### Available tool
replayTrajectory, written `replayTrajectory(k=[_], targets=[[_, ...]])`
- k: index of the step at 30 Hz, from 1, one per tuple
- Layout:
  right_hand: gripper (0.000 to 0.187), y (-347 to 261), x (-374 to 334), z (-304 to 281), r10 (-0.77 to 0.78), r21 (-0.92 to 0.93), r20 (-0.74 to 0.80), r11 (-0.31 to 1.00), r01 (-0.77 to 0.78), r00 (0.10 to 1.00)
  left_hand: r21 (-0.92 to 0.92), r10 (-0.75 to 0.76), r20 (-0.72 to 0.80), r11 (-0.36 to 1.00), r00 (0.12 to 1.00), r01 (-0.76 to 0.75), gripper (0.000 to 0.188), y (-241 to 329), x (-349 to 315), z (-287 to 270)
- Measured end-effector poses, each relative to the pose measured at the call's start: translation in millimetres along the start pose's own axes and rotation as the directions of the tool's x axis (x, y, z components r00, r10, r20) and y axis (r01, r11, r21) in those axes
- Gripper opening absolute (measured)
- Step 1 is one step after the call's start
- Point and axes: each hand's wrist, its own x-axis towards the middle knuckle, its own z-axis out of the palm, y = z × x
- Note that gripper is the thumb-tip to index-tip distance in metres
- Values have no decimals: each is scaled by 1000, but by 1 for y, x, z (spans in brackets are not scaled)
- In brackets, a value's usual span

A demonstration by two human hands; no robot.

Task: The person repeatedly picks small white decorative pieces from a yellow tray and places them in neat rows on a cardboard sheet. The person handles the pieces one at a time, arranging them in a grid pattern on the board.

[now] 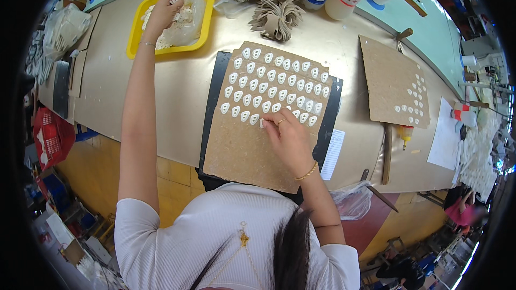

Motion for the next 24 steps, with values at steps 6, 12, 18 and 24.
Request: replayTrajectory(k=[6,12,18,24], targets=[[10,2,0,-4,24,17,-29,1000,-23,999,-801,-127,232,538,964,263,24,4,-27,-13],[9,1,1,-6,-2,18,-42,1000,3,999,-873,155,453,-123,878,472,14,9,-68,-4],[9,-5,0,-7,-6,101,-42,995,10,999,-616,318,640,-332,699,715,15,41,-171,52],[10,-19,-2,-17,12,364,-166,930,50,986,-350,234,832,-480,502,804,24,65,-255,106]])
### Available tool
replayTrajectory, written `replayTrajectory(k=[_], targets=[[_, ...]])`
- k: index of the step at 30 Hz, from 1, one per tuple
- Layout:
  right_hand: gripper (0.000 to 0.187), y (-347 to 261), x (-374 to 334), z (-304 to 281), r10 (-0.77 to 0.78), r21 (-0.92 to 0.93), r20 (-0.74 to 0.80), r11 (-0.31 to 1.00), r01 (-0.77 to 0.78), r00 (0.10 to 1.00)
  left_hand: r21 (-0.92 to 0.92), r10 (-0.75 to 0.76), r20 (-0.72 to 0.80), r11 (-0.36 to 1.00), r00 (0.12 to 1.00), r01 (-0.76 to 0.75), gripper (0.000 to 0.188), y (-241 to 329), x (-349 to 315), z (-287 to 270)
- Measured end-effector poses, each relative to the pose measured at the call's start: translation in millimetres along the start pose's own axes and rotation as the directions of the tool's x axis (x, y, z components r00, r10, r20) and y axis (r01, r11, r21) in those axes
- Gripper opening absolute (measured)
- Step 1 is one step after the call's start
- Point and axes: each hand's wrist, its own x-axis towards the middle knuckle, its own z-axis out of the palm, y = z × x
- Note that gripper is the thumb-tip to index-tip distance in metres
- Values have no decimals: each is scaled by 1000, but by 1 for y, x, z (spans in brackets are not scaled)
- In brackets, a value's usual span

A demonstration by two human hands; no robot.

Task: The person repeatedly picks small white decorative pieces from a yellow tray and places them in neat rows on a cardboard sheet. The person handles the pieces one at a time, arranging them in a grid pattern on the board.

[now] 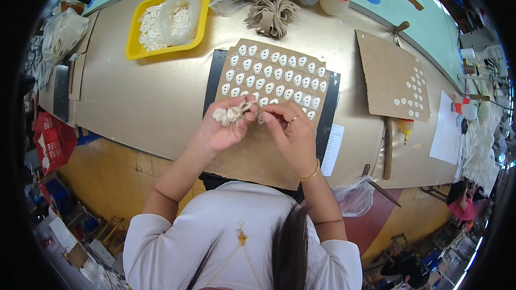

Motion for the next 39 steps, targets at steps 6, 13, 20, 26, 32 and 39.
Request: replayTrajectory(k=[6,13,20,26,32,39], targets=[[14,-2,0,-8,-34,-21,41,999,34,999,68,36,-33,997,999,-34,26,-20,2,-1],[22,-3,1,-1,-44,-153,212,985,78,976,251,59,-53,967,997,-44,21,-21,-7,-17],[22,12,-1,-2,-191,-45,279,976,211,941,40,-109,19,993,994,108,20,-25,-20,-18],[7,18,0,5,-149,258,92,958,121,985,82,25,72,996,997,-31,22,-29,-18,-16],[12,33,-5,-19,22,280,105,959,-51,994,242,174,-11,956,985,-167,26,-29,-29,-1],[19,45,-8,-24,60,250,77,965,-78,995,397,202,-11,900,979,-181,30,-30,-29,-15]])
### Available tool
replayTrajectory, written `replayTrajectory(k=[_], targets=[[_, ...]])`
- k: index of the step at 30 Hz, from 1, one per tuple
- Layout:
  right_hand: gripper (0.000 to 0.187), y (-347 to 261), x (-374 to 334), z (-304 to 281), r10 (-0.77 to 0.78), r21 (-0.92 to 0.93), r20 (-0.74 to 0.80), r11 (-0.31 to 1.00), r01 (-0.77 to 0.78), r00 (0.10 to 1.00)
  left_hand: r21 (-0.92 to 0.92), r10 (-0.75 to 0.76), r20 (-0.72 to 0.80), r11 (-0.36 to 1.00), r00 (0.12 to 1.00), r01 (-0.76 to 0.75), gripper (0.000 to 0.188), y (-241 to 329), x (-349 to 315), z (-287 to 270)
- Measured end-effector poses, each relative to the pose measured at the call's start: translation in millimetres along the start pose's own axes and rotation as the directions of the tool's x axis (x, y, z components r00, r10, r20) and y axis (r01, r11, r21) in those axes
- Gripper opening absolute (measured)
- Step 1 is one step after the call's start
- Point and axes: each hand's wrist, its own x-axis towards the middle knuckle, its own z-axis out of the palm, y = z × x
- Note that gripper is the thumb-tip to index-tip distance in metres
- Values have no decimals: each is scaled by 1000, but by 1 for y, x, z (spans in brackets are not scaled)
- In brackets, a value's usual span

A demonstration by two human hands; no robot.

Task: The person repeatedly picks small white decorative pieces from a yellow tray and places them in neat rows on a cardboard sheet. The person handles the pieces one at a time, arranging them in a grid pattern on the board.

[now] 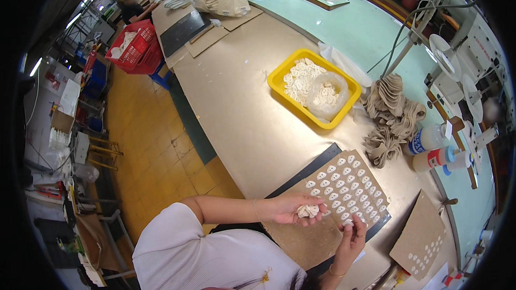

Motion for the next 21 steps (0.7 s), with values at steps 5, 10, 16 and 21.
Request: replayTrajectory(k=[5,10,16,21], targets=[[14,1,-3,2,147,96,17,984,-148,989,49,-68,-108,996,992,74,38,1,1,0],[12,4,-3,6,96,60,35,993,-98,995,-96,-13,-115,995,993,2,35,-1,2,4],[12,6,-3,8,74,41,49,996,-76,996,-80,-25,-95,997,995,17,33,-6,3,-1],[13,6,-2,6,63,20,55,998,-64,996,-1,-32,-68,999,997,32,31,-2,-2,6]])
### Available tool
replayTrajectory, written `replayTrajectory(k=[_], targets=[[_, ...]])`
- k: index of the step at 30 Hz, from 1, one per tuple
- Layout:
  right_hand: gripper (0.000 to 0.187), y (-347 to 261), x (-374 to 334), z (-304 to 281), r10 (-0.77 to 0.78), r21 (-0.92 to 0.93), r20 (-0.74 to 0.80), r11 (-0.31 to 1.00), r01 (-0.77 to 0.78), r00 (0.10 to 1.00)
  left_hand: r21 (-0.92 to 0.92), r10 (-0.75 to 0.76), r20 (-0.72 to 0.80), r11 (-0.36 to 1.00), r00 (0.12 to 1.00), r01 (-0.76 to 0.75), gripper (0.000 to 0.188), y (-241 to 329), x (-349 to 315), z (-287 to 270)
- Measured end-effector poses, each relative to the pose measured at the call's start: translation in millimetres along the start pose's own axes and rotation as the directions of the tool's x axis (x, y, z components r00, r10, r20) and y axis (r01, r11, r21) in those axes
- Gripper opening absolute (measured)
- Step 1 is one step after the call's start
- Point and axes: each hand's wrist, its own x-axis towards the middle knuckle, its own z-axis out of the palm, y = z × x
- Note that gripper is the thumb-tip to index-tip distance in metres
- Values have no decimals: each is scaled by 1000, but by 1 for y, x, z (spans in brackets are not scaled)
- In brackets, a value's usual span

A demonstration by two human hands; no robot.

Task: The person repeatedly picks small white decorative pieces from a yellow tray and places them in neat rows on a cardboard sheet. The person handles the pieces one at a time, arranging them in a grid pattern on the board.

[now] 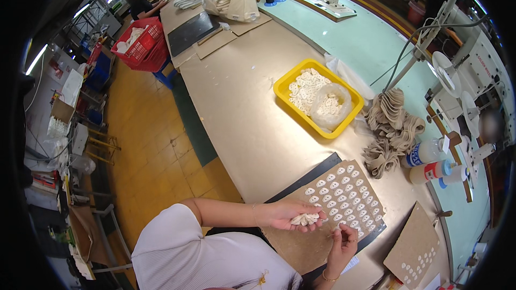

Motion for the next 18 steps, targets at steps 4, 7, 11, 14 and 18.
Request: replayTrajectory(k=[4,7,11,14,18], targets=[[16,-1,-2,-1,63,4,12,998,-63,998,4,-11,23,1000,1000,11,30,-2,5,-8],[18,1,-3,-2,106,-9,-1,994,-106,994,-4,-20,32,1000,999,20,30,-2,5,-11],[16,2,-5,1,125,-32,-23,991,-126,992,-36,-14,-31,999,999,13,30,-1,-2,-8],[16,0,-5,5,74,-65,-2,995,-74,997,-91,-59,-93,995,994,51,27,2,-7,-6],[16,5,-9,-2,96,-61,-46,993,-99,994,-39,-22,-70,999,997,19,28,7,-8,-2]])
